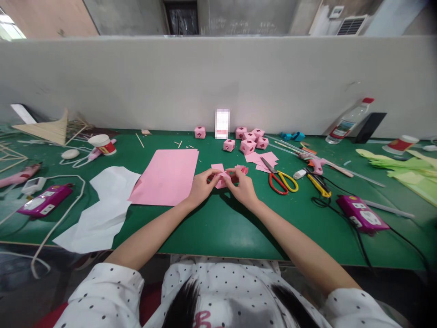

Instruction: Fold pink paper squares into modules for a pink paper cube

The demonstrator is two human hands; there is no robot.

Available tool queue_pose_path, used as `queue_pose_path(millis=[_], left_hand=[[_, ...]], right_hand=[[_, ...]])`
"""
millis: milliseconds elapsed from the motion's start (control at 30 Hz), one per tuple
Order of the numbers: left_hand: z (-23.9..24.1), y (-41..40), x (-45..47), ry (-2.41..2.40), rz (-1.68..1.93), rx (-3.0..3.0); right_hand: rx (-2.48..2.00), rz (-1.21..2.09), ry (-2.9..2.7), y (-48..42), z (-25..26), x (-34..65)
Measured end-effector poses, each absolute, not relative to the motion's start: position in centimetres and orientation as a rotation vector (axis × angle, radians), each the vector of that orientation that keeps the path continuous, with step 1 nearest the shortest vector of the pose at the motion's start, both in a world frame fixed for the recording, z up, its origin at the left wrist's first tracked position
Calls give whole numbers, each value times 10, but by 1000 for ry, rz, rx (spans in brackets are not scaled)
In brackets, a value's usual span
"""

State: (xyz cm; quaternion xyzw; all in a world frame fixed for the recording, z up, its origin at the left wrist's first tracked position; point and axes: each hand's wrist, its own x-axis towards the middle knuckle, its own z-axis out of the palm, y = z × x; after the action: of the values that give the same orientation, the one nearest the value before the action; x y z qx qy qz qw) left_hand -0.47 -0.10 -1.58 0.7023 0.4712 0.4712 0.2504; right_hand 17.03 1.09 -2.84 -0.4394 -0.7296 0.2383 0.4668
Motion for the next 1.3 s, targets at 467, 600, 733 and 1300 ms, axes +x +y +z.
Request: queue_pose_path(millis=[467,600,733,1300], left_hand=[[-12,-3,-3,1217,1329,1896],[-12,-3,-2,1196,1300,1871],[-14,-3,-1,1190,1297,1839],[-18,7,-4,1113,1390,1459]], right_hand=[[-1087,744,-1702,13,-28,167],[-1050,879,-1639,18,-33,168],[-975,1035,-1581,19,-34,167],[-728,1137,-1683,15,-23,176]])
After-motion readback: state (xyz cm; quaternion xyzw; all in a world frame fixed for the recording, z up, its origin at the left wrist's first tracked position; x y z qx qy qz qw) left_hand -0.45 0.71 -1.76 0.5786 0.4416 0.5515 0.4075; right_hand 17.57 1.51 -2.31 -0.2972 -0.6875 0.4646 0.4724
